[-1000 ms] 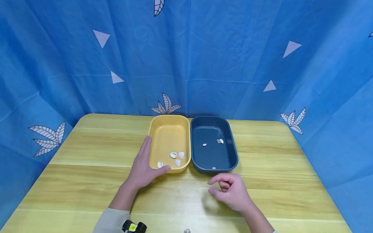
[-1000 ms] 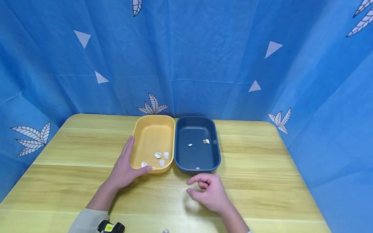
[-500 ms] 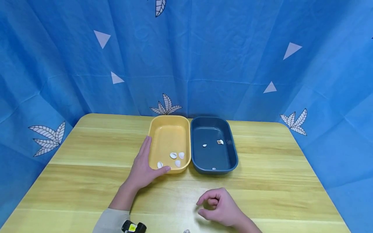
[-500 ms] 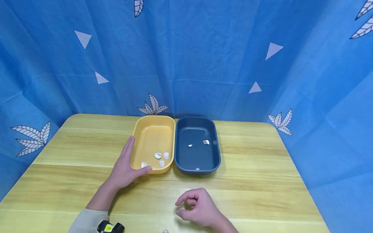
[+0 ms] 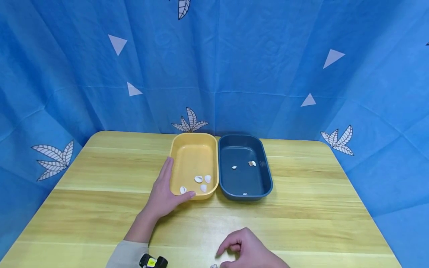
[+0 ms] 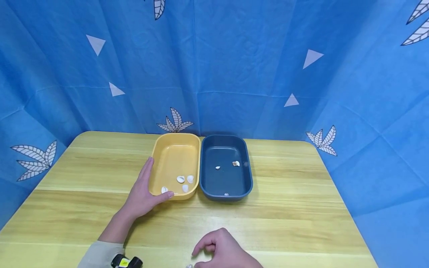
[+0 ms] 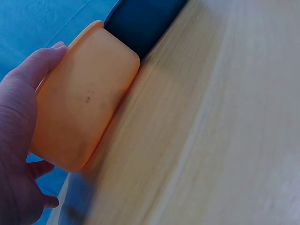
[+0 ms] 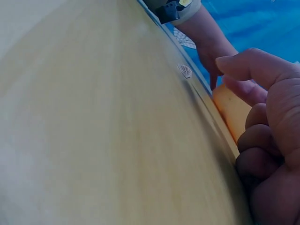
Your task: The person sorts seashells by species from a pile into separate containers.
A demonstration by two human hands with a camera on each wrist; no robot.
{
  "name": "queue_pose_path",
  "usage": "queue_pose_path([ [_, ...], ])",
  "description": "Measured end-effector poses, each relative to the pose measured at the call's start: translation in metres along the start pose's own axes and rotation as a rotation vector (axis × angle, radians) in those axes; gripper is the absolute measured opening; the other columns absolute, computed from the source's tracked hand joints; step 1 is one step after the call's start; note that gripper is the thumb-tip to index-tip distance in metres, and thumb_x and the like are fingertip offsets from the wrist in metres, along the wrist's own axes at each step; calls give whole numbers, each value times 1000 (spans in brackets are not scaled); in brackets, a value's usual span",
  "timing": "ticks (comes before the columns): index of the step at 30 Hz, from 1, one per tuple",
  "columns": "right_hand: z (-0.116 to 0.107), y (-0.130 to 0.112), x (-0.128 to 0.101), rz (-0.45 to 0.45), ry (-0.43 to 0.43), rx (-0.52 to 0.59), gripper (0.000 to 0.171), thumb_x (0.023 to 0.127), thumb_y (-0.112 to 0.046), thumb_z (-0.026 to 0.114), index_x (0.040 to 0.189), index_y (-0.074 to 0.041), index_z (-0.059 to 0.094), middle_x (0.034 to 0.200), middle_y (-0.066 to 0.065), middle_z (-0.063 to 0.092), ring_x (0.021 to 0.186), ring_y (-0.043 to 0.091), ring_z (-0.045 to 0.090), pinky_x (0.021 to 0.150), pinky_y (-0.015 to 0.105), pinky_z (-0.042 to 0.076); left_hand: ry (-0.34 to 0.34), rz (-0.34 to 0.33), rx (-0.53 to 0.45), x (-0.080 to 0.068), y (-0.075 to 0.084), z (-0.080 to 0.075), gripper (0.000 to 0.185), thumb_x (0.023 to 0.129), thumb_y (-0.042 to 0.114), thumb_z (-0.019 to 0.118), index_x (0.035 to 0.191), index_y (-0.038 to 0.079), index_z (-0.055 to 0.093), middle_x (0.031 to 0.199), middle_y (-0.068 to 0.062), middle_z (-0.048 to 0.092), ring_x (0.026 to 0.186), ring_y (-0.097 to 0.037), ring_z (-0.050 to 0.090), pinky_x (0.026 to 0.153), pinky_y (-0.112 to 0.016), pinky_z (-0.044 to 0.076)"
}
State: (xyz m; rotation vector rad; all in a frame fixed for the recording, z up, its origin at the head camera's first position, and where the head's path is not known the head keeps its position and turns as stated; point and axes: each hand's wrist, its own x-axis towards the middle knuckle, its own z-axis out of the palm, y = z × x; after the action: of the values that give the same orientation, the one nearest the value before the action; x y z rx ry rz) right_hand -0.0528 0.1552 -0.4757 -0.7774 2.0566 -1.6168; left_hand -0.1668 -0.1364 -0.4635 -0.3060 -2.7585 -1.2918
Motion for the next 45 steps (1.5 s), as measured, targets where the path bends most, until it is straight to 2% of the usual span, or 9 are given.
queue_pose_path([
  [6, 1, 1, 2, 76, -80, 31, 17, 80, -15, 85, 96, -18, 79, 60, -12, 36, 60, -2, 38, 55, 14, 34, -2, 3, 3, 0, -3, 1, 128, 70, 55, 87, 162, 18, 6, 166, 0, 4, 149, -33, 13, 112, -62, 21],
  [8, 1, 1, 3, 77, -91, 10, 16, 80, -19, 85, 95, -19, 79, 59, -12, 35, 61, -2, 39, 56, 15, 36, -1, 9, 3, 0, -3, 1, 128, 70, 55, 87, 162, 18, 6, 167, -1, 4, 149, -34, 13, 112, -62, 21],
  [15, 2, 0, 9, 12, -114, -133, 14, 81, -24, 85, 94, -21, 80, 60, -16, 34, 61, -5, 41, 57, 13, 42, 7, 16, -1, 1, -3, -1, 127, 70, 57, 86, 162, 18, 8, 166, 1, 4, 149, -34, 14, 112, -63, 21],
  [23, 3, 1, 11, -106, -118, -302, 19, 75, -11, 84, 91, -19, 81, 62, -17, 49, 63, -12, 44, 55, 10, 43, 2, 11, 8, 2, -3, -1, 128, 70, 58, 85, 162, 19, 7, 166, 3, 3, 149, -34, 13, 112, -64, 21],
  [28, 5, 0, 12, -125, -126, -339, 15, 77, -15, 84, 91, -20, 81, 63, -17, 48, 63, -14, 43, 55, 9, 41, 1, 7, 8, 2, -3, -1, 128, 70, 59, 85, 162, 19, 6, 166, 2, 3, 149, -34, 13, 112, -63, 21],
  [35, 7, 3, 13, -178, -108, -402, 28, 69, 0, 79, 87, -21, 80, 63, -17, 46, 62, -19, 34, 54, 5, 33, 6, 0, 10, 1, -2, 0, 128, 70, 55, 87, 162, 18, 7, 167, -1, 4, 149, -33, 13, 112, -62, 21],
  [45, 6, 3, 11, -195, -115, -425, 33, 66, 5, 74, 86, -22, 80, 64, -17, 48, 63, -19, 33, 54, 5, 33, 6, 0, 5, 2, -4, 2, 128, 70, 54, 87, 162, 18, 7, 166, 2, 4, 149, -33, 13, 113, -61, 21],
])
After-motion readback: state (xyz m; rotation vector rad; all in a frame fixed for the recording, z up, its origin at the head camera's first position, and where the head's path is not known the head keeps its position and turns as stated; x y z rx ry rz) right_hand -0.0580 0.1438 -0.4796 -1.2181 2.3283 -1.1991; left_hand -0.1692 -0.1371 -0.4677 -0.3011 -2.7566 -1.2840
